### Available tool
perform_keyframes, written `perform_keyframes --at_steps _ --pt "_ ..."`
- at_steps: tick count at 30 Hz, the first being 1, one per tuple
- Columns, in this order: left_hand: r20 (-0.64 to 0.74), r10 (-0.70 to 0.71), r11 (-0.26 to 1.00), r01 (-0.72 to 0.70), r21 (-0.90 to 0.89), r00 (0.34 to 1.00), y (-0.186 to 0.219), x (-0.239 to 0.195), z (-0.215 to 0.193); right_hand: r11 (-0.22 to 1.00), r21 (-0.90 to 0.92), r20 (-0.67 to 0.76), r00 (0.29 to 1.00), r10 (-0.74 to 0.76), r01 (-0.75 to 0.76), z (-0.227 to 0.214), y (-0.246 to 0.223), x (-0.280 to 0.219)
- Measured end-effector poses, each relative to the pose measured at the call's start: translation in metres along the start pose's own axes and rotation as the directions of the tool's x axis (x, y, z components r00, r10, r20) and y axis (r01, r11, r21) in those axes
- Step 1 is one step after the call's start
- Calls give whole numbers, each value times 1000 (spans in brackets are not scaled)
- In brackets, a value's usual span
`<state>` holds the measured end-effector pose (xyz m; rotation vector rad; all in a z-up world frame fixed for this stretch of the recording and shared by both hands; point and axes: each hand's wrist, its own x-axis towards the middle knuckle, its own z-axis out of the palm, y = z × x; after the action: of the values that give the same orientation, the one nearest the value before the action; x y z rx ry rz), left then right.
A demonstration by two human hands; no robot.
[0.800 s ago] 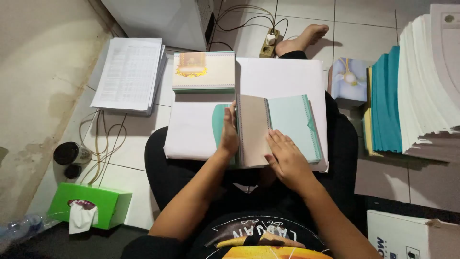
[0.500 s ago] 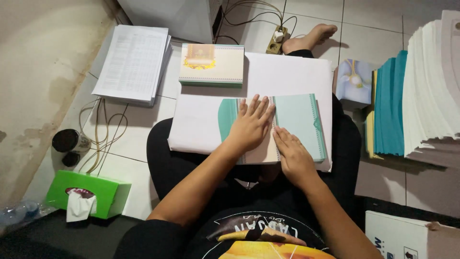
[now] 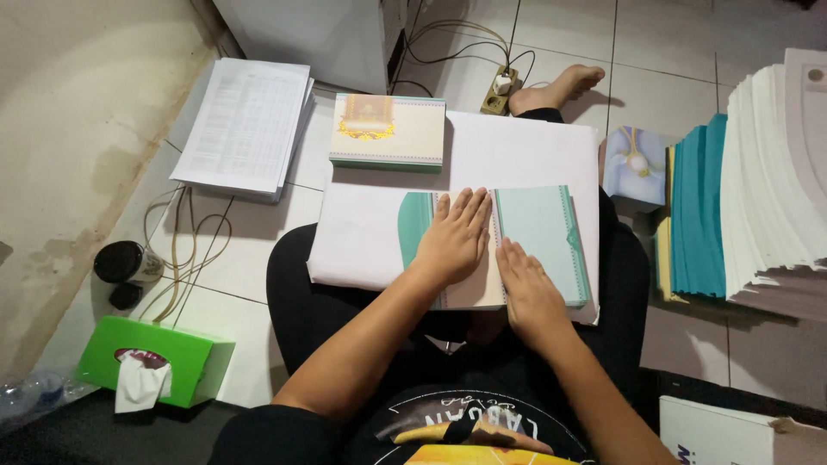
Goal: Folding invitation cards and inserting them into decorative paper sleeves
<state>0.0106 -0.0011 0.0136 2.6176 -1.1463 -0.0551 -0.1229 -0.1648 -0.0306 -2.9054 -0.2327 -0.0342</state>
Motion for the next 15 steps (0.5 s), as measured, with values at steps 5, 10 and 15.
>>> perform_keyframes --at_steps 5,10,15 --pt "7 6 1000 -6 -15 1000 1 -1 -1 1000 -9 16 1000 25 -25 -7 1 8" --pt "-1 -6 1000 6 2 1000 0 1 -1 998 48 9 1000 26 -26 -7 35 94" --pt "20 -25 999 25 -42 1000 1 1 -3 999 34 -7 1000 15 -14 -23 12 66"
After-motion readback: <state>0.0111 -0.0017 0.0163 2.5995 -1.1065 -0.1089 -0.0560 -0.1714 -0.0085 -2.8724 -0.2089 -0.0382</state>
